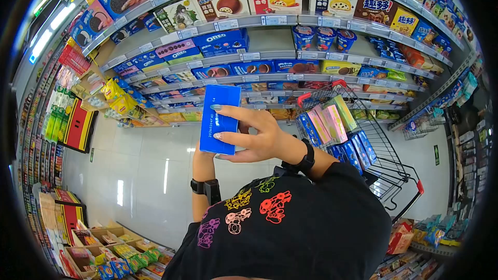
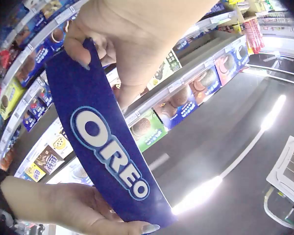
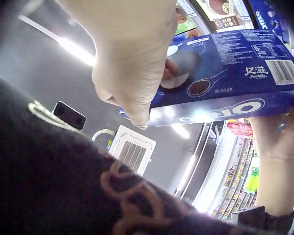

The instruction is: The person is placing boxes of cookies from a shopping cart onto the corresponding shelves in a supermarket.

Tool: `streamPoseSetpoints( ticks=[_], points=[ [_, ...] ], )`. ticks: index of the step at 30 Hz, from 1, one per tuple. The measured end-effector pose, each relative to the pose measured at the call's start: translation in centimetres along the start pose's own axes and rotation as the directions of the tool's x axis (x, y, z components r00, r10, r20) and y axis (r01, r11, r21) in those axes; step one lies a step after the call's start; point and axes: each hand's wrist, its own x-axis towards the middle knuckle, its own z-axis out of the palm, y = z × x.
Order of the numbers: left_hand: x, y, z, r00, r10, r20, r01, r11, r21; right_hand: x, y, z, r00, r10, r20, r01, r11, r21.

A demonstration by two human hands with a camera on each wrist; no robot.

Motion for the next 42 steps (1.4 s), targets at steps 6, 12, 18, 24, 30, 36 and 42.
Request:
streamPoseSetpoints(
  ticks=[6, 12, 18, 24, 30, 36, 42],
  points=[
    [0.7, -0.2, -1.4, 0.993, -0.095, 0.074, 0.099, 0.994, -0.042, -0.3, 0.1, -0.3, 0.998, -0.07, -0.005, 0.07, 0.998, -0.001],
    [-0.5, 0.6, 1.3, 0.995, -0.101, 0.009, 0.101, 0.995, 0.02, -0.4, 0.5, 1.1, 0.954, -0.182, -0.24, 0.162, 0.982, -0.101],
    [-0.2, 0.6, 2.5, 0.992, -0.123, 0.026, 0.121, 0.991, 0.05, -0.7, 0.2, 0.6, 0.958, -0.213, -0.191, 0.177, 0.966, -0.189],
    [1.3, -0.6, 0.2, 0.988, -0.123, 0.094, 0.117, 0.991, 0.071, -0.6, 0.0, 0.7, 0.954, -0.206, -0.217, 0.152, 0.959, -0.24],
    [0.7, -0.5, -0.4, 0.986, -0.109, 0.123, 0.1, 0.992, 0.082, -0.7, -0.7, 1.1, 0.961, -0.197, -0.196, 0.145, 0.957, -0.251],
    [-1.8, 1.2, -0.1, 0.991, -0.088, 0.097, 0.083, 0.995, 0.052, -0.7, -1.2, 3.4, 0.961, -0.158, -0.227, 0.116, 0.975, -0.189],
    [-4.5, 2.0, -4.8, 0.993, -0.112, 0.042, 0.109, 0.992, 0.064, -0.8, -3.1, 7.4, 0.995, -0.011, -0.097, -0.002, 0.992, -0.126]
  ],
)
